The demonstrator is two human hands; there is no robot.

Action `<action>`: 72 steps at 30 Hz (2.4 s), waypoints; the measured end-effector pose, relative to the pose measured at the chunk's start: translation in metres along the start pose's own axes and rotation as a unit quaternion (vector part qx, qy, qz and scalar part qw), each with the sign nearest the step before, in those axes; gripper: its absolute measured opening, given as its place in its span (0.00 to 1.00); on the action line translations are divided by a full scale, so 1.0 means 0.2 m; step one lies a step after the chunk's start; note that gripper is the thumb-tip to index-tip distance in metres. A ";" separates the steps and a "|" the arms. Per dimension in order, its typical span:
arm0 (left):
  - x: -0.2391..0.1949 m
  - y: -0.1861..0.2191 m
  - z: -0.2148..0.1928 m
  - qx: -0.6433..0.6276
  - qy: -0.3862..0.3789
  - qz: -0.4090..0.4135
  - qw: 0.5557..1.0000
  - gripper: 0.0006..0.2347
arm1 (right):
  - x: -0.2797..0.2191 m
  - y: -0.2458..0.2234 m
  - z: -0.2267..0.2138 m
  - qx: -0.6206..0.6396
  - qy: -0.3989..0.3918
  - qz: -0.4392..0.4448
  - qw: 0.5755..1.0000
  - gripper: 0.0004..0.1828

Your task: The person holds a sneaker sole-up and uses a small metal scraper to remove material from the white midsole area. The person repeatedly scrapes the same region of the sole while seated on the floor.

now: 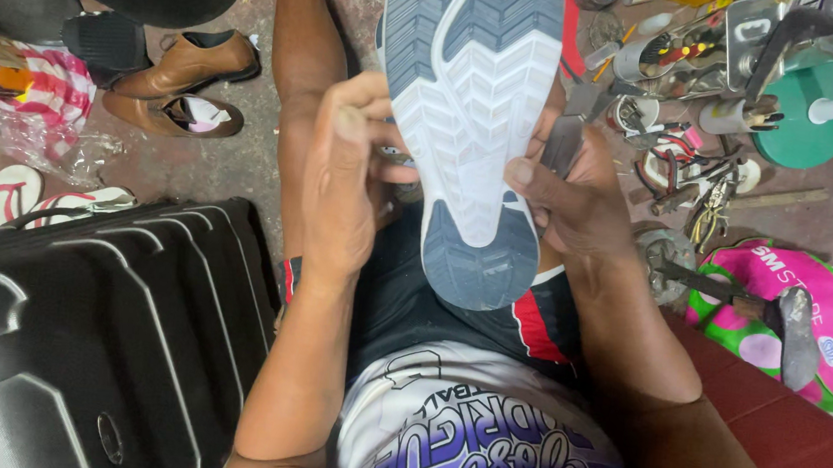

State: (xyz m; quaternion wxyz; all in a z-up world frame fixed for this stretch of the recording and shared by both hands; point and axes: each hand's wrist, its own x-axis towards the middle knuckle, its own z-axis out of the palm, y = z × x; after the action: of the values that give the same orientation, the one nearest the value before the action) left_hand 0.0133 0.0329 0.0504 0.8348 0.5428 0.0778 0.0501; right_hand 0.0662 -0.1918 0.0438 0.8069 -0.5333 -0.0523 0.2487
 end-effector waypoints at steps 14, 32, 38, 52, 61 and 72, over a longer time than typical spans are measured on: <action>0.03 -0.03 0.06 -0.033 -0.008 0.100 0.994 0.13 | -0.01 -0.19 -0.04 -0.209 -0.019 -0.028 0.977 0.31; 0.06 -0.01 0.05 -0.057 0.014 0.081 0.995 0.11 | -0.08 -0.21 -0.01 -0.307 0.007 0.020 0.951 0.10; 0.04 -0.01 0.02 -0.064 -0.021 0.102 0.993 0.12 | -0.12 -0.19 -0.01 -0.307 0.004 -0.073 0.949 0.09; 0.10 -0.10 0.13 -0.037 -0.027 0.005 0.999 0.13 | -0.10 -0.22 0.09 -0.666 0.003 -0.152 0.731 0.09; 0.09 -0.10 0.12 -0.006 0.012 -0.010 1.000 0.11 | -0.08 -0.22 0.09 -0.629 -0.016 -0.210 0.748 0.07; 0.12 -0.07 0.02 -0.099 0.012 -0.080 0.992 0.09 | -0.09 -0.25 0.03 -0.729 -0.131 -0.361 0.567 0.24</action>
State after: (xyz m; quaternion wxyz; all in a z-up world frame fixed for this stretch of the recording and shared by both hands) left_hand 0.0376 0.0282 0.0381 0.8846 0.4489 0.1259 -0.0028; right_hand 0.0658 -0.2104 0.0933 0.1516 -0.8389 -0.5090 -0.1187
